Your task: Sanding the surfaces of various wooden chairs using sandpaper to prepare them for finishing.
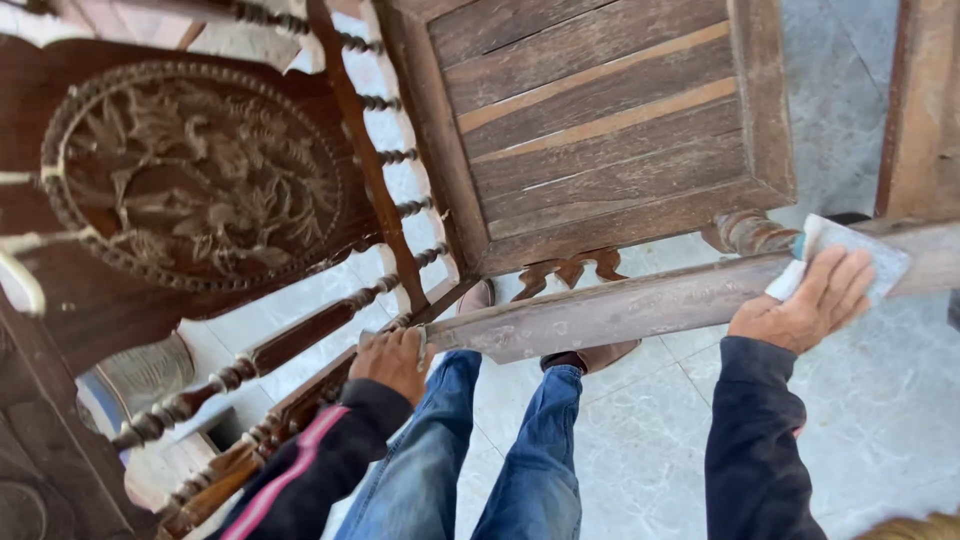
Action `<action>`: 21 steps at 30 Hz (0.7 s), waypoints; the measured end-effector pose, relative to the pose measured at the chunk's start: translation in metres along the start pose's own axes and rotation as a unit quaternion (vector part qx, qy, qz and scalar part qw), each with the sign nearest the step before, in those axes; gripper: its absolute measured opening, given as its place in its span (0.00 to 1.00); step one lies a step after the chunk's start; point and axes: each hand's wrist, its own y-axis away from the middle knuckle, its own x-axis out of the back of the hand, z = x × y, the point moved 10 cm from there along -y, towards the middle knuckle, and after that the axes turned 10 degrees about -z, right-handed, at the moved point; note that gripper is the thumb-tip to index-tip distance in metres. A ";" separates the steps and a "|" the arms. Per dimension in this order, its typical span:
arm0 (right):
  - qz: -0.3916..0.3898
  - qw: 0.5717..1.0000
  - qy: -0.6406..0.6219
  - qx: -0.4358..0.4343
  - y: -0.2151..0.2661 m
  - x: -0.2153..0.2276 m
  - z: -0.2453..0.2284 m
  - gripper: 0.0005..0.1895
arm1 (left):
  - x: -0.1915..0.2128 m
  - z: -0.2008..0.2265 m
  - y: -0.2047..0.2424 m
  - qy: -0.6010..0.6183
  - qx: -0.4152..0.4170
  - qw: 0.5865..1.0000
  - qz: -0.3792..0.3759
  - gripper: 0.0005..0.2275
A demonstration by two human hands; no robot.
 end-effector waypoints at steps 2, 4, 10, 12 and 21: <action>0.002 1.000 0.008 -0.018 0.002 -0.004 0.008 0.29 | -0.013 0.037 -0.030 0.078 0.013 0.996 0.047 0.19; 0.001 0.999 0.018 -0.033 0.001 -0.007 0.009 0.26 | -0.010 0.086 -0.065 0.160 0.028 0.983 0.090 0.20; -0.010 0.999 0.017 -0.029 0.007 -0.004 0.008 0.25 | 0.013 0.188 -0.101 0.173 -0.112 0.974 0.090 0.25; 0.001 1.000 0.013 -0.021 0.001 -0.003 0.005 0.26 | 0.019 0.171 -0.064 -0.178 -0.174 0.959 0.132 0.33; -0.001 0.999 0.016 -0.035 -0.001 -0.002 0.002 0.24 | 0.004 0.239 -0.069 -0.089 -0.271 0.945 0.161 0.33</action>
